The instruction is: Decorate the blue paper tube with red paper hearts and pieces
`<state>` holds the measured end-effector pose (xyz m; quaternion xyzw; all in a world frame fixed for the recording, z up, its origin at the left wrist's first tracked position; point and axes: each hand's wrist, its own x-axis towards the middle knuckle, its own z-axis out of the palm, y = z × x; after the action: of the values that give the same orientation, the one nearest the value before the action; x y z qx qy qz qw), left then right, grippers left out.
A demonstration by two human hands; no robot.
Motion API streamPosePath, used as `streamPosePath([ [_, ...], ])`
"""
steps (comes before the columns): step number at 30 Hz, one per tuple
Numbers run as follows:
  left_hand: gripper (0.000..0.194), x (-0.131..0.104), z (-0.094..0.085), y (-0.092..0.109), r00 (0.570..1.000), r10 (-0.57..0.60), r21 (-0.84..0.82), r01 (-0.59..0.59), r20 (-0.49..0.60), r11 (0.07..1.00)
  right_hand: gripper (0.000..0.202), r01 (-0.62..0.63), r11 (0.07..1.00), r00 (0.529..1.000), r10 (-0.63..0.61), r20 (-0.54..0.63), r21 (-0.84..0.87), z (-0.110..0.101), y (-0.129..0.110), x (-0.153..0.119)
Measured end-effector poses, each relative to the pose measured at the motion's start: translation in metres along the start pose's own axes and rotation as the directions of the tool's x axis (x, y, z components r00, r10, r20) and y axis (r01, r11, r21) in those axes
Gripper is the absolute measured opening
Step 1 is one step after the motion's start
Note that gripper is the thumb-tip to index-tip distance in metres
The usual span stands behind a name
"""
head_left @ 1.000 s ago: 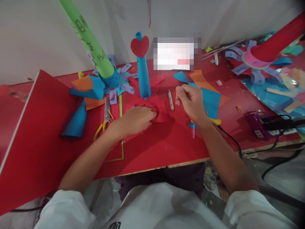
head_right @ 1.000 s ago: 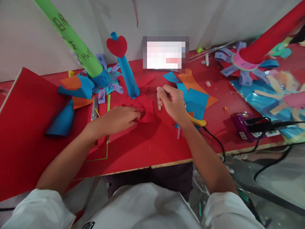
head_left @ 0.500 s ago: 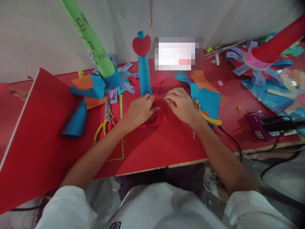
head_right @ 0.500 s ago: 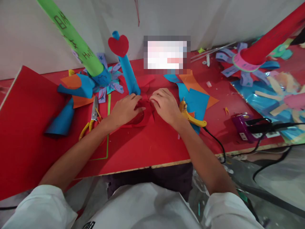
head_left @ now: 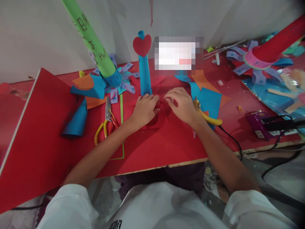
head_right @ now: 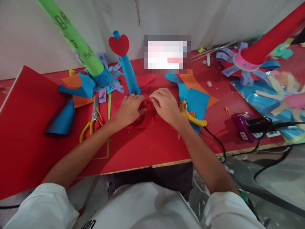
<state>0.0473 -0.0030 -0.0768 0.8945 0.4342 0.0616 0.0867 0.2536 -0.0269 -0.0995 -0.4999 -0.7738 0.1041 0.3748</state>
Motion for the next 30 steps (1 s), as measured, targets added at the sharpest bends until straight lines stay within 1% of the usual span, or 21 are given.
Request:
streamPosePath([
  [2,0.015,0.002,-0.001,0.0,1.0,-0.006,-0.072,0.006,-0.01,0.997,0.016,-0.02,0.999,1.0,0.02,-0.01,0.036,-0.001,-0.001,0.0],
  [5,0.019,0.004,-0.002,-0.003,0.998,0.002,-0.196,-0.016,-0.071,0.981,0.013,-0.055,0.99,0.998,0.058,-0.019,0.13,-0.004,-0.002,0.001],
  [8,0.019,0.007,-0.001,-0.007,0.985,0.039,-0.364,-0.098,-0.168,0.926,0.017,-0.111,0.957,0.994,0.106,0.033,0.267,-0.006,-0.001,0.001],
  [10,0.018,0.008,-0.002,-0.01,0.972,0.049,-0.443,-0.149,-0.228,0.884,0.02,-0.146,0.936,0.989,0.126,0.083,0.32,-0.006,0.001,0.001],
  [12,0.016,0.009,-0.005,-0.013,0.953,0.041,-0.453,-0.181,-0.301,0.873,0.023,-0.156,0.938,0.986,0.131,0.1,0.309,-0.005,0.002,0.001],
  [13,0.015,0.009,-0.007,-0.015,0.941,0.032,-0.437,-0.186,-0.337,0.88,0.024,-0.149,0.949,0.988,0.131,0.083,0.279,-0.005,0.002,0.001],
  [15,0.015,0.008,-0.016,-0.017,0.925,0.016,-0.397,-0.179,-0.381,0.9,0.028,-0.126,0.974,0.992,0.126,0.016,0.188,-0.006,0.002,0.001],
  [16,0.015,0.007,-0.021,-0.017,0.928,0.016,-0.379,-0.168,-0.373,0.91,0.03,-0.118,0.983,0.992,0.122,-0.019,0.14,-0.007,0.002,0.001],
  [17,0.013,0.005,-0.026,-0.018,0.938,0.025,-0.361,-0.157,-0.345,0.919,0.029,-0.113,0.989,0.992,0.117,-0.039,0.098,-0.008,0.002,0.001],
  [18,0.011,0.003,-0.031,-0.017,0.955,0.044,-0.335,-0.145,-0.293,0.931,0.026,-0.112,0.992,0.993,0.114,-0.04,0.065,-0.009,0.002,0.001],
  [20,0.008,-0.004,-0.037,-0.015,0.985,0.086,-0.256,-0.123,-0.15,0.959,0.016,-0.108,0.994,0.994,0.107,0.013,0.024,-0.01,0.002,0.001],
  [21,0.011,-0.008,-0.039,-0.013,0.992,0.103,-0.206,-0.116,-0.075,0.972,0.011,-0.098,0.995,0.994,0.097,0.055,0.013,-0.01,0.002,0.001],
  [23,0.018,-0.015,-0.039,-0.007,0.989,0.133,-0.112,-0.125,0.059,0.986,0.008,-0.051,0.999,0.987,0.05,0.152,0.005,-0.008,0.003,0.001],
  [25,0.024,-0.02,-0.037,0.0,0.972,0.171,-0.04,-0.166,0.164,0.985,0.009,0.016,1.0,0.967,-0.02,0.254,0.017,-0.006,0.004,0.0],
  [27,0.028,-0.023,-0.033,0.005,0.954,0.196,0.013,-0.204,0.228,0.979,0.013,0.063,0.998,0.936,-0.069,0.347,0.027,-0.003,0.004,-0.001],
  [30,0.03,-0.023,-0.027,0.01,0.947,0.19,0.056,-0.211,0.258,0.976,0.015,0.081,0.996,0.899,-0.082,0.431,0.02,-0.001,0.005,-0.003],
])
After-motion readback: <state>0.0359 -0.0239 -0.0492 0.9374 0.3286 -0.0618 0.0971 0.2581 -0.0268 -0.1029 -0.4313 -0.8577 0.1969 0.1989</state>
